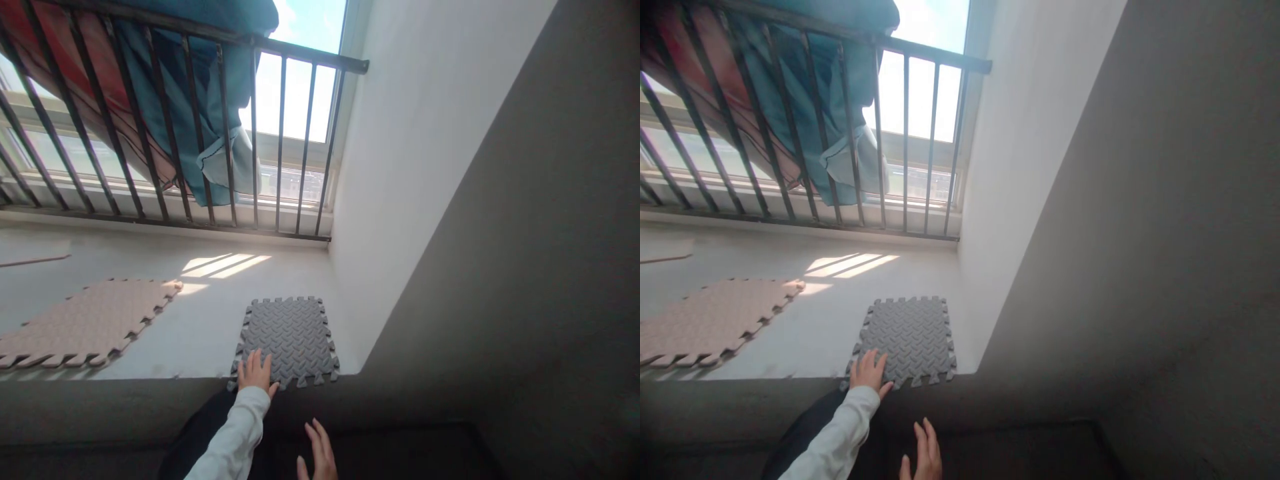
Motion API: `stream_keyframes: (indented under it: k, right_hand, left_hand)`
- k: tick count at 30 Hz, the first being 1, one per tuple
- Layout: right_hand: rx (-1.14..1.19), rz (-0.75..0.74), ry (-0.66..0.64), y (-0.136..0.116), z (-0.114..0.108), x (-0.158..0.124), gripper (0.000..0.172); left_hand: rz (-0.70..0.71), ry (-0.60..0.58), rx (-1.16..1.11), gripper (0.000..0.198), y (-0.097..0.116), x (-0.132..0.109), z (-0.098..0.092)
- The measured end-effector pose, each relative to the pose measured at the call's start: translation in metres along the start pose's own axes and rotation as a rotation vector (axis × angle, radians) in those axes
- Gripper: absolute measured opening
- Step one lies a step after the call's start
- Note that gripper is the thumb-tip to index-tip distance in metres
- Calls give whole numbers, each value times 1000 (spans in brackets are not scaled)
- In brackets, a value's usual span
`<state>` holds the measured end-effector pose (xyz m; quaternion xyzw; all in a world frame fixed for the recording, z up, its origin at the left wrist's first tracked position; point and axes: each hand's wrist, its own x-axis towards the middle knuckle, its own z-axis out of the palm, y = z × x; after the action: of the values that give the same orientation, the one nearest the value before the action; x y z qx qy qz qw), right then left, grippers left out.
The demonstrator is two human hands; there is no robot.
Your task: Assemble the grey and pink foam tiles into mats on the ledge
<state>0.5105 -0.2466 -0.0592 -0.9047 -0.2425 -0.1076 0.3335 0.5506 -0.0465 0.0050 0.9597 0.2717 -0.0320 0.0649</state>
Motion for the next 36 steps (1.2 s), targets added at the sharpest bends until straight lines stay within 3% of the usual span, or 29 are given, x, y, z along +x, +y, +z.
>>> stream_keyframes:
  k: [4,8,11,14,17,36]
  right_hand:
    - [-121,0,-127,-3,-12,62,40]
    - [-306,103,-186,-17,-13,111,43]
    - [-388,163,-324,-19,-7,130,53]
    - [-419,167,-482,-16,-4,136,56]
    - [-427,130,-530,-15,-6,135,60]
    - [-461,124,-559,-20,-8,135,65]
  left_hand:
    - [-109,24,83,56,-23,-14,5]
    - [-161,43,123,54,-20,-22,3]
    - [-174,31,119,57,-17,-23,-1]
    - [-169,14,118,61,-16,-24,-5]
    - [-144,13,131,63,-15,-26,-6]
    - [-104,128,111,56,-17,-27,6]
